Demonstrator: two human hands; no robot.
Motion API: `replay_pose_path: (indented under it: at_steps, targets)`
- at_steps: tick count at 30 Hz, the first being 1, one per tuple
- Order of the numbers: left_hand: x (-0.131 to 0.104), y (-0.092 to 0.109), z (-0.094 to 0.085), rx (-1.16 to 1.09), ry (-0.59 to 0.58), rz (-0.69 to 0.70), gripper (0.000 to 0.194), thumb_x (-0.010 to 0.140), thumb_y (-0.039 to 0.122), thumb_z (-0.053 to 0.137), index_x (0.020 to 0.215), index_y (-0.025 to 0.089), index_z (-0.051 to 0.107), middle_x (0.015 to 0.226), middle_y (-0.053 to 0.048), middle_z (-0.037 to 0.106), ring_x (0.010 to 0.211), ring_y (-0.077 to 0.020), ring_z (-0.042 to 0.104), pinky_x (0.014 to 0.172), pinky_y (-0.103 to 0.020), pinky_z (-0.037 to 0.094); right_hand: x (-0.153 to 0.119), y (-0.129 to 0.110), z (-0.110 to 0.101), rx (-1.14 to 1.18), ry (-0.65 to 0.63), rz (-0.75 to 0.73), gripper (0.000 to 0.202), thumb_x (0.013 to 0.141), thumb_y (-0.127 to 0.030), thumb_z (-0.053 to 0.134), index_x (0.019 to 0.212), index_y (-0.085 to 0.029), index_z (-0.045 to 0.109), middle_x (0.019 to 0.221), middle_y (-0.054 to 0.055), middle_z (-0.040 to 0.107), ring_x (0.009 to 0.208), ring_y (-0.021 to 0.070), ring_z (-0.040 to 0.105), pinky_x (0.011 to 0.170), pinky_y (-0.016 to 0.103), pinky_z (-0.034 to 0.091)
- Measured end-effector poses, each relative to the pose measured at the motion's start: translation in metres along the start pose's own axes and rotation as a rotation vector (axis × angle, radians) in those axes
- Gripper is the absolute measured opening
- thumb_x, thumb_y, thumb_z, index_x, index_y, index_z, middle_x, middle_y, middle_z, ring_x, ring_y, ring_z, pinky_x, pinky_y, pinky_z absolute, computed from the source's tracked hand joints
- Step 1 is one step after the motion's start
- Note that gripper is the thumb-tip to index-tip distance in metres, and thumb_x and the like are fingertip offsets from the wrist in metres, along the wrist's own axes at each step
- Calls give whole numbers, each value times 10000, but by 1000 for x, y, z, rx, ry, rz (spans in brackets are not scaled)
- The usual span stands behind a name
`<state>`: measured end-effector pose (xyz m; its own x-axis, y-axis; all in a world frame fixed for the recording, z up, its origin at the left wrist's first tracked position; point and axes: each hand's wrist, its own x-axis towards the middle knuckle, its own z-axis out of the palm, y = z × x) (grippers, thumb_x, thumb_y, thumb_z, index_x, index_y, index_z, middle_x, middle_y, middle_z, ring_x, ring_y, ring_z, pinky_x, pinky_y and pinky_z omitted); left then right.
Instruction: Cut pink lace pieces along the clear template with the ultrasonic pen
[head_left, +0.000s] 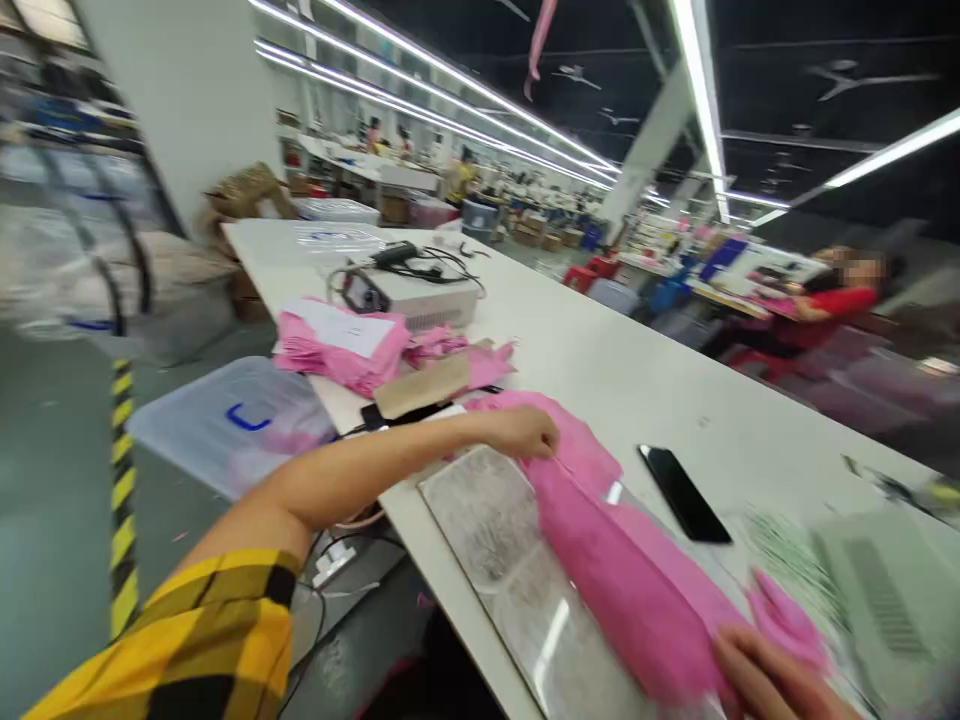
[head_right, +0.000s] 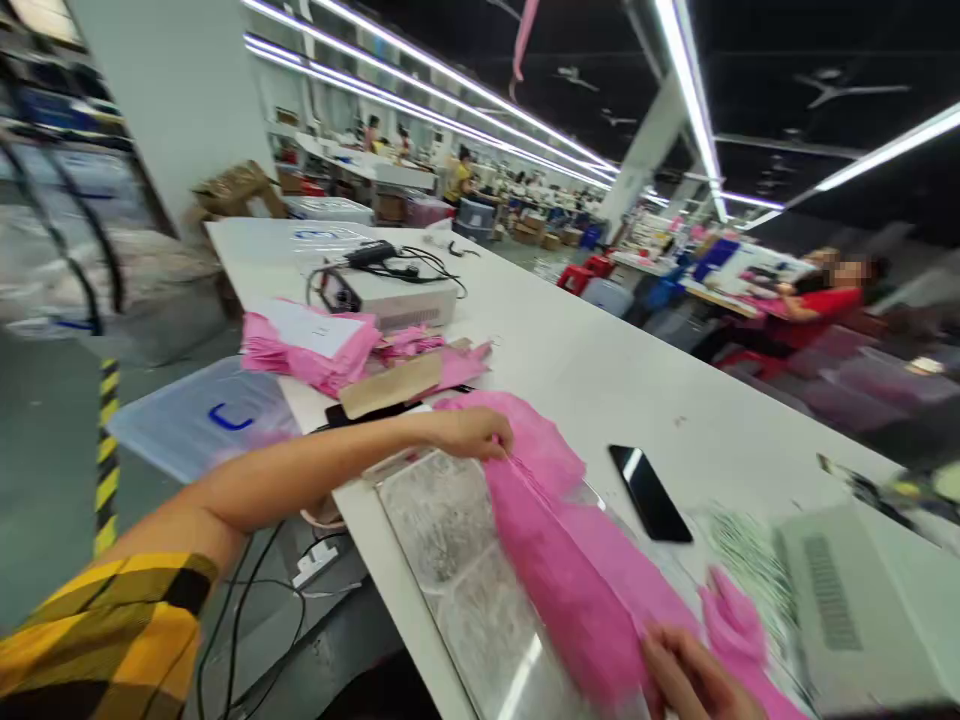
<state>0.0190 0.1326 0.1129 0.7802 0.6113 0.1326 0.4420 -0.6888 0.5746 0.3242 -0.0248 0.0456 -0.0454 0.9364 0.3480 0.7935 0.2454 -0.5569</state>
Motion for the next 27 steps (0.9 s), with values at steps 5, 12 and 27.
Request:
replay_pose_path:
  at_steps: [5,12,27]
  targets:
    - [66,-29,-46,28,230,7,173,847,145,492,864,99,658,685,-6,645,626,-121,617,706,-256,490,63,-32,-34,218,214,206,266,814,-456,598,748,-199,612,553,-11,541,535,134,524,528,256,454]
    - [44,-70,-72,209,407,-32,183,853,211,489,822,124,646,1079,-81,642,997,-172,593,940,-310,445,130,-38,24,120,304,-189,177,847,-350,535,785,-214,631,836,54,630,770,164,583,693,303,497]
    - [33,0,69,351,9,366,20,814,209,674,825,195,666,963,-32,656,897,-166,600,847,-268,430,2,20,2,-13,-65,143,235,804,-419,606,876,-202,664,788,40,656,638,157,569,585,293,480]
